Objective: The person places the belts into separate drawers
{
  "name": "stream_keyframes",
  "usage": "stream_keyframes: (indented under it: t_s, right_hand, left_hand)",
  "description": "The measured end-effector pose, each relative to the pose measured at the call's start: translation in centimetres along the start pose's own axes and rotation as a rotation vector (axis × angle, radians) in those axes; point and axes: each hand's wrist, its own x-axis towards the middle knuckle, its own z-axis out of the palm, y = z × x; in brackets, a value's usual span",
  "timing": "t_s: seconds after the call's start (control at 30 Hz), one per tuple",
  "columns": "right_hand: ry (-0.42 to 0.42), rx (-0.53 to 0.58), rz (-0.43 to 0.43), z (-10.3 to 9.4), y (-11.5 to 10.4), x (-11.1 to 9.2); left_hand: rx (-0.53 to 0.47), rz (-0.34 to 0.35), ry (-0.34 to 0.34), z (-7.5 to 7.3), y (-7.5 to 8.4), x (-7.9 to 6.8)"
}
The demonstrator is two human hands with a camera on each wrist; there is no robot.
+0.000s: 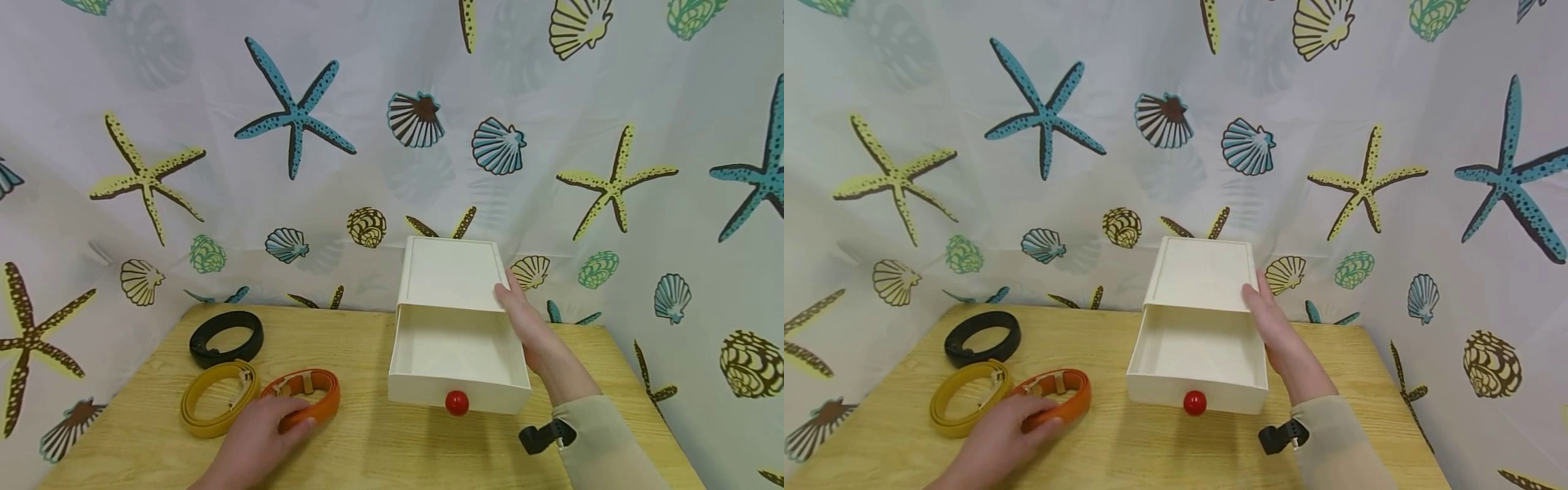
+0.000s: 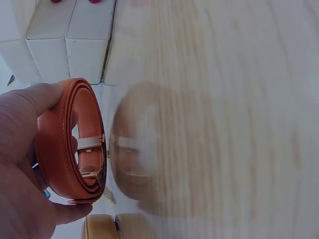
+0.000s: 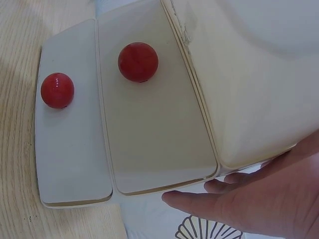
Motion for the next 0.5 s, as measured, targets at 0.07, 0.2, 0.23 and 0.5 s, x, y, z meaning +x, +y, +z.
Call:
stream_keyframes:
  t_s: [0.07,0.2,0.23,0.5]
  right_hand:
    - [0.000,0.000,-0.001,0.0,0.0,0.0]
    - [0.002,0.002,0.000,0.0,-0.1,-0.1]
    - [0.003,0.003,0.000,0.0,-0.1,-0.1]
    - [0.005,-0.001,-0.022,0.0,0.0,-0.1]
  left_hand:
    - [-0.008,0.003,0.019,-0.2,0.1,0.0]
    - [-0.003,0.043,0.081,-0.7,0.4,0.1]
    - [-0.003,0.052,0.097,-0.9,0.6,0.1]
    - [0.006,0.118,0.186,-2.7,2.6,0.1]
